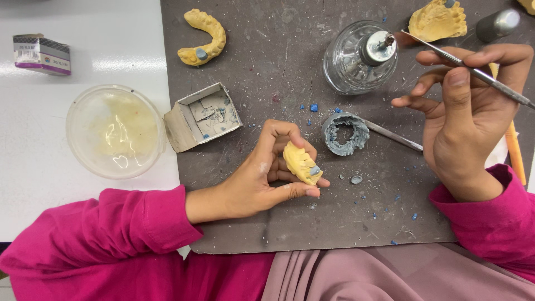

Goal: The person holds a yellow dental impression model with a partial metal framework in one hand and uses a heated wax spatula to apply and shape wax around the framework. They repeatedly heat the spatula tip over an alcohol lamp flame and continue adding and smoothing wax on the denture teeth area.

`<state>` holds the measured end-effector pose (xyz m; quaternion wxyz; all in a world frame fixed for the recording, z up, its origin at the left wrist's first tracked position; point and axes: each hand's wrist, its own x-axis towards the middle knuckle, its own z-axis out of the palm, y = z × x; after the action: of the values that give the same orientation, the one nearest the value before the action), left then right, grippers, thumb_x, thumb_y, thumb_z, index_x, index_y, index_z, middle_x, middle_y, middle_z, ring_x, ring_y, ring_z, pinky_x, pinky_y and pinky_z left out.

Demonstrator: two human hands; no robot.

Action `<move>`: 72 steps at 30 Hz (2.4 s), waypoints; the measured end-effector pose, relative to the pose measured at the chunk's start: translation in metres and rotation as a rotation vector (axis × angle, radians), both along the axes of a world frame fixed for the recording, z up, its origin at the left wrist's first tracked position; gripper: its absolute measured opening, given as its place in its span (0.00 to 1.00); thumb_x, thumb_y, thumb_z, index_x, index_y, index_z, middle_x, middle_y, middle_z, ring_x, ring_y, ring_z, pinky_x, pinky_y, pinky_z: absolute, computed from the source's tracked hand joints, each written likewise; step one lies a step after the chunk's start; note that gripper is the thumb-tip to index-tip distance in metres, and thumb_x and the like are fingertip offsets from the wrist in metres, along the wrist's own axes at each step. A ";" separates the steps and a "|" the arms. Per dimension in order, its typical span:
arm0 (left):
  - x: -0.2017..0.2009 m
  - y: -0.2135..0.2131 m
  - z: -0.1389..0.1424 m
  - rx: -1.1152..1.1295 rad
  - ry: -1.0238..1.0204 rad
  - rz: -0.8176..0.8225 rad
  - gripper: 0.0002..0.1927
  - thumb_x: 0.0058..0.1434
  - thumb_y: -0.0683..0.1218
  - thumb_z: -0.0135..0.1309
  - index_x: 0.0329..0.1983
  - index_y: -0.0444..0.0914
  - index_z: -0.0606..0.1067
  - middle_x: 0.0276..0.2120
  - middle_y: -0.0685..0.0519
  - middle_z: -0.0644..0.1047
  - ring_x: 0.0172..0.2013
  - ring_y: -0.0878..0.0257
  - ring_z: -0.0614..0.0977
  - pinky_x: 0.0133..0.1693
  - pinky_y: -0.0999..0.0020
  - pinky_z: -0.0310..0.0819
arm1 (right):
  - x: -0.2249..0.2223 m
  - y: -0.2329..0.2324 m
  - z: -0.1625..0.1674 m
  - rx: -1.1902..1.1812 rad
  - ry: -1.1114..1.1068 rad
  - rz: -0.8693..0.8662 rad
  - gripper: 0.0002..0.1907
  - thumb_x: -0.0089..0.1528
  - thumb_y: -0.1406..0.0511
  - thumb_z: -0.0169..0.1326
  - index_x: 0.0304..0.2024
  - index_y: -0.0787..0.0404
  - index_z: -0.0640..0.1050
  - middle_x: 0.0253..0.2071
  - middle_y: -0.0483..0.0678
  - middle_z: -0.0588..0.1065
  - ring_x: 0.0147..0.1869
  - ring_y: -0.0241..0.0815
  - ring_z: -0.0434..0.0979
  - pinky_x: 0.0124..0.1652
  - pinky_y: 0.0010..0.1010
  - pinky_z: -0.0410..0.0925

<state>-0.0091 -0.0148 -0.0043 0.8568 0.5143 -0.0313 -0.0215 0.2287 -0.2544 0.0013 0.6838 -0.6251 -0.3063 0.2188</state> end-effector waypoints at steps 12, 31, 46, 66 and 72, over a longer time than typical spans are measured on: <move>-0.001 -0.005 -0.007 0.099 -0.113 0.025 0.28 0.72 0.32 0.52 0.56 0.41 0.46 0.51 0.47 0.59 0.65 0.48 0.77 0.65 0.60 0.81 | 0.002 0.003 0.001 -0.001 -0.015 0.010 0.11 0.86 0.66 0.46 0.62 0.56 0.57 0.57 0.60 0.74 0.47 0.41 0.78 0.49 0.41 0.80; -0.001 -0.007 -0.009 0.244 -0.198 0.038 0.24 0.72 0.34 0.53 0.51 0.40 0.48 0.52 0.45 0.65 0.66 0.52 0.76 0.66 0.65 0.76 | -0.065 0.012 0.029 0.036 -0.283 0.331 0.13 0.68 0.69 0.48 0.47 0.56 0.56 0.37 0.55 0.77 0.37 0.43 0.81 0.39 0.36 0.81; -0.002 -0.004 0.000 0.129 -0.112 0.038 0.20 0.69 0.35 0.58 0.49 0.37 0.58 0.54 0.46 0.72 0.68 0.53 0.76 0.69 0.60 0.77 | -0.060 0.006 0.025 0.132 -0.445 0.579 0.16 0.62 0.77 0.55 0.45 0.58 0.64 0.42 0.59 0.77 0.44 0.49 0.82 0.52 0.55 0.81; -0.001 -0.004 -0.001 0.130 -0.087 0.033 0.19 0.69 0.34 0.57 0.49 0.37 0.58 0.53 0.45 0.72 0.66 0.54 0.77 0.68 0.60 0.79 | -0.067 0.014 0.019 0.176 -0.488 0.505 0.18 0.63 0.76 0.52 0.47 0.61 0.59 0.38 0.59 0.77 0.40 0.46 0.83 0.49 0.49 0.84; -0.002 -0.003 -0.001 0.112 -0.086 0.031 0.19 0.69 0.35 0.57 0.49 0.37 0.57 0.53 0.45 0.72 0.67 0.54 0.76 0.68 0.60 0.78 | -0.069 0.012 0.018 0.168 -0.449 0.484 0.17 0.64 0.75 0.52 0.48 0.60 0.60 0.38 0.59 0.77 0.41 0.45 0.84 0.46 0.44 0.84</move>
<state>-0.0112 -0.0183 -0.0053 0.8248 0.5622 -0.0589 0.0125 0.1597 -0.2427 0.0190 0.5767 -0.5084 -0.6055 0.2056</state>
